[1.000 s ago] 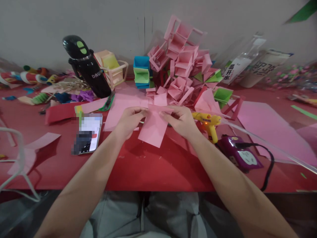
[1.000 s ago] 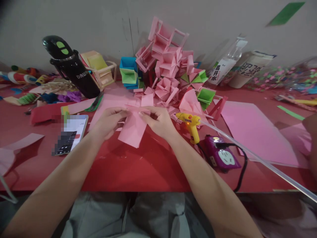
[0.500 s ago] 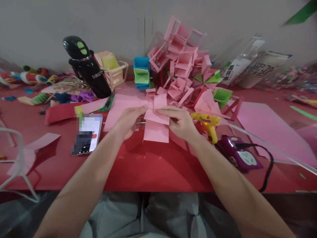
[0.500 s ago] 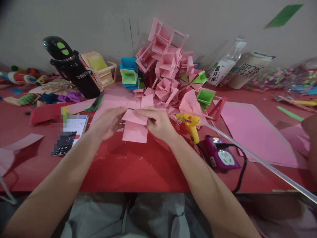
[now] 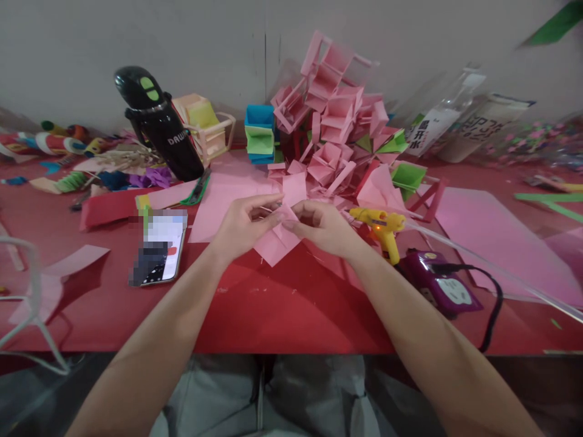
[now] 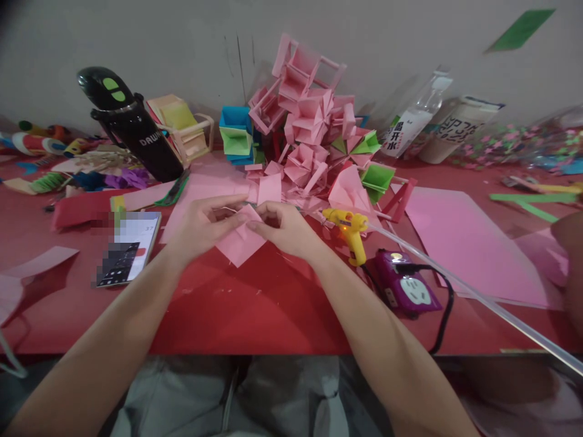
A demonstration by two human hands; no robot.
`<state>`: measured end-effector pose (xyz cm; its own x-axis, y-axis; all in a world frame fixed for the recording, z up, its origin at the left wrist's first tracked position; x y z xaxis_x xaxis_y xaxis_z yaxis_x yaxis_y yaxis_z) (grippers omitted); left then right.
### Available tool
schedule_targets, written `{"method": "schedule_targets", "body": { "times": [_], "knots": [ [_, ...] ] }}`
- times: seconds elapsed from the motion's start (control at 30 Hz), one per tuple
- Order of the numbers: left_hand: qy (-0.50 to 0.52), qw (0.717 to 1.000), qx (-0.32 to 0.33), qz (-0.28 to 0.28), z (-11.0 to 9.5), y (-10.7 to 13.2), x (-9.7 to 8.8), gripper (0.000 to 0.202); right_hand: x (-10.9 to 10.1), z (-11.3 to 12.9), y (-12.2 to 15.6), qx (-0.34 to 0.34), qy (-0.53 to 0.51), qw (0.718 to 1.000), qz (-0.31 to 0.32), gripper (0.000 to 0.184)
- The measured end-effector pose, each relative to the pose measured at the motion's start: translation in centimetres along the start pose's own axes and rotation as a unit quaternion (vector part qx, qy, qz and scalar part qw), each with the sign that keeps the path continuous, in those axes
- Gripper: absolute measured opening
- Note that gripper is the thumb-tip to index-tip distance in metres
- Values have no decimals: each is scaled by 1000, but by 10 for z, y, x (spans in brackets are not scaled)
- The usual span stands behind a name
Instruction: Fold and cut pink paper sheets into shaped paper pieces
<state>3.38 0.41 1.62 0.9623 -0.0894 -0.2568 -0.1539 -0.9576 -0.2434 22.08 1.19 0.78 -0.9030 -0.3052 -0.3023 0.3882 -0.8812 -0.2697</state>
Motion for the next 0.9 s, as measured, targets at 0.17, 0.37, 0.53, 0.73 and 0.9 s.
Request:
{"method": "schedule_targets", "body": {
  "times": [0.17,0.37,0.53,0.73,0.9],
  "knots": [
    [-29,999,-31,-29,-9,2,-2,29,-3,-5,-2,57,-86,994,-42,29],
    [-52,999,2,-15,-9,3,-2,16,1,-6,-1,58,-108,992,-7,27],
    [-50,998,-8,-24,-12,3,-2,18,0,-4,0,56,-109,992,-4,33],
    [-42,998,-18,-32,-18,4,-3,17,0,-3,0,45,-112,993,-9,31],
    [-23,999,-30,-34,-14,4,-2,15,1,-4,0,60,-125,990,-9,31]
  ]
}}
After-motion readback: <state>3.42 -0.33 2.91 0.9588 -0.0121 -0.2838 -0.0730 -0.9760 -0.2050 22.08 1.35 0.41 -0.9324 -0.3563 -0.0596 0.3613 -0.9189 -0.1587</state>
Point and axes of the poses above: each hand's wrist, its own y-axis away from the middle knuckle, its own x-axis out of the palm, z = x × y, the point moved 2 cm from there along -y, towards the middle knuckle, and after that the axes turned 2 degrees about -z, right-handed, at the moved point
